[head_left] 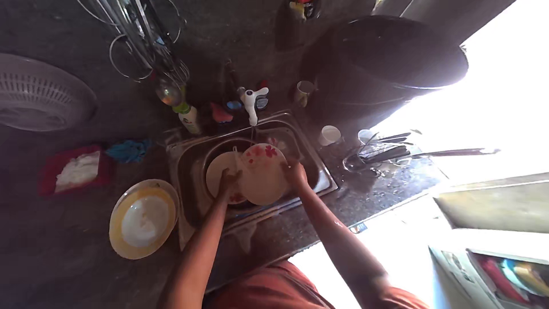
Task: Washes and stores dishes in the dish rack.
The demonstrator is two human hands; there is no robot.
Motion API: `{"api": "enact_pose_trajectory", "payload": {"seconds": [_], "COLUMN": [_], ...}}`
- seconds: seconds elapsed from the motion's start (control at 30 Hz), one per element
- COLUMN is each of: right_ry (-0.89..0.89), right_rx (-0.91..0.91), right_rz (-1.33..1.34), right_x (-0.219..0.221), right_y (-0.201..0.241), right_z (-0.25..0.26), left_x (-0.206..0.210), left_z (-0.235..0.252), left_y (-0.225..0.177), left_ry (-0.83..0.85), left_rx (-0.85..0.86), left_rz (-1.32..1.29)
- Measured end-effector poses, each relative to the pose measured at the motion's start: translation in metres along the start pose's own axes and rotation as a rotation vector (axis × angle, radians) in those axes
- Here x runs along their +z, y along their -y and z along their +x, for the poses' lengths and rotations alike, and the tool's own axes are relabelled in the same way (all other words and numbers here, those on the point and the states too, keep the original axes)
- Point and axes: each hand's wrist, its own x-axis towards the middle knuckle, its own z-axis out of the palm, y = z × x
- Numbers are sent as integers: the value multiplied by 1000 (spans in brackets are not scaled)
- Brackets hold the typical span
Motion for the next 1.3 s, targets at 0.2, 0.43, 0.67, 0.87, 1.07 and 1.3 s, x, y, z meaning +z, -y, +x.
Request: {"api": "enact_pose_trajectory", "payload": {"seconds": [0.2,0.43,0.67,0.87,1.07,1.3], "right_ry": [-188,-130,4,127,27,47], "right_rx": [-105,-58,76,-24,-105,-22], "right_rz": [-63,-182,-167,-328,-389,-298], "right_x": [-5,26,50,104,174,144], "right_y": [12,18,3,10,-3,-8], "right_z": [-19,16,63,63,80,89], "left_x": [-6,9,-4,-59,-40,31], "left_z": [19,31,56,57,56,59], "left_y": [25,67,34,-11,17,80], "left_ry": [-96,-74,-236,-347,-268,29], "left_rx": [-73,226,39,117,338,608], "left_rz": [456,855,580,357,935,902]}}
